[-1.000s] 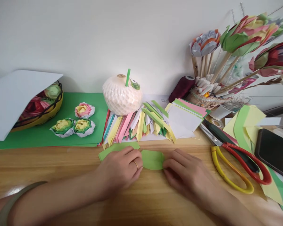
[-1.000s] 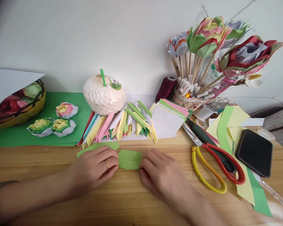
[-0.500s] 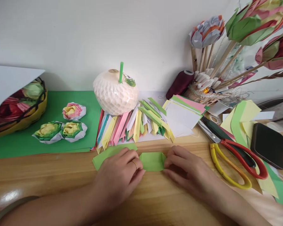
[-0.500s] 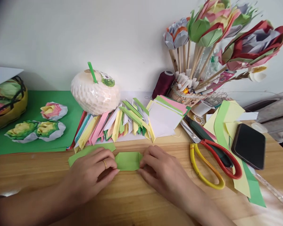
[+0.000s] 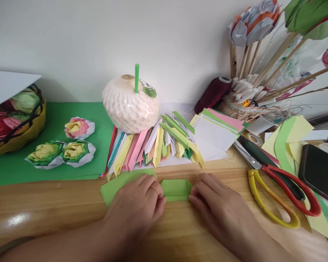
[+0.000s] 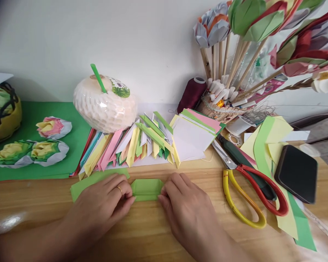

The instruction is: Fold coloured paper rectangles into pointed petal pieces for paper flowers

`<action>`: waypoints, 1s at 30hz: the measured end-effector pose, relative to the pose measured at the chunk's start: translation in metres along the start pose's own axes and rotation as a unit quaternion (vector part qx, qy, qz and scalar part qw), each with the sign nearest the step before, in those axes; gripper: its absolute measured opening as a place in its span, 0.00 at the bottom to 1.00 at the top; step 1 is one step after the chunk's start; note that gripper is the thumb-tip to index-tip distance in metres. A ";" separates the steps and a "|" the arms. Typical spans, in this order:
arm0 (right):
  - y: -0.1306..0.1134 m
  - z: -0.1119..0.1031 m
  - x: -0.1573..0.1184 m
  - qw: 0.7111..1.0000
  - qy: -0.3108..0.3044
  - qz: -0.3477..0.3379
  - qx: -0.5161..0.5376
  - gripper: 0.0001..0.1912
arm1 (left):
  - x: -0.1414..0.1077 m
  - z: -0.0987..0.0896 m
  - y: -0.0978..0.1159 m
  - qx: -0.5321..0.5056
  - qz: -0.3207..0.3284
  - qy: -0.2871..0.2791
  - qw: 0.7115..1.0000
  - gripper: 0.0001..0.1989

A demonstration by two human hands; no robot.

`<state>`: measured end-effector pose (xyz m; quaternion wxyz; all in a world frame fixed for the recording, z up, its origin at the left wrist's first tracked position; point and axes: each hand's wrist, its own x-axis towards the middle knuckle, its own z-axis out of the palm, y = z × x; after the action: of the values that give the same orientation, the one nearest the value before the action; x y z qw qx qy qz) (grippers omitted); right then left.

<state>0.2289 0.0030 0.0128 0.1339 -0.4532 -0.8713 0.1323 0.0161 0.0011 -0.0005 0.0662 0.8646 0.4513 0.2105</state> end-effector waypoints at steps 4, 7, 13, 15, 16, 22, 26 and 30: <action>0.000 0.003 0.001 0.999 0.016 -0.004 -0.030 0.11 | 0.001 0.001 0.000 0.020 0.013 0.009 1.000 0.11; 0.001 0.002 0.003 0.999 0.017 -0.007 -0.030 0.11 | 0.002 0.003 0.000 0.030 0.019 0.021 0.999 0.11; 0.001 -0.001 0.004 1.000 -0.001 0.004 -0.006 0.09 | 0.003 0.005 0.001 0.063 0.012 0.030 0.998 0.14; 0.002 -0.001 0.004 1.000 -0.008 0.008 0.005 0.08 | 0.003 0.005 0.001 0.060 0.015 0.027 0.998 0.15; 0.003 -0.001 0.004 1.000 -0.012 0.009 0.009 0.08 | 0.003 0.004 0.001 0.058 0.014 0.024 0.998 0.15; 0.005 -0.002 0.003 0.999 -0.023 0.019 0.022 0.08 | 0.003 0.002 0.001 0.039 0.008 0.008 0.999 0.13; 0.003 -0.001 0.003 1.000 -0.017 0.016 0.013 0.09 | 0.003 0.002 0.002 0.031 0.003 0.009 0.999 0.12; 0.003 0.000 0.002 1.000 -0.013 0.015 0.005 0.09 | 0.003 0.001 0.004 0.038 0.000 0.000 0.999 0.12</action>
<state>0.2300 0.0062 0.0123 0.1224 -0.4639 -0.8654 0.1449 0.0207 0.0017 0.0007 0.0326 0.8666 0.4588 0.1934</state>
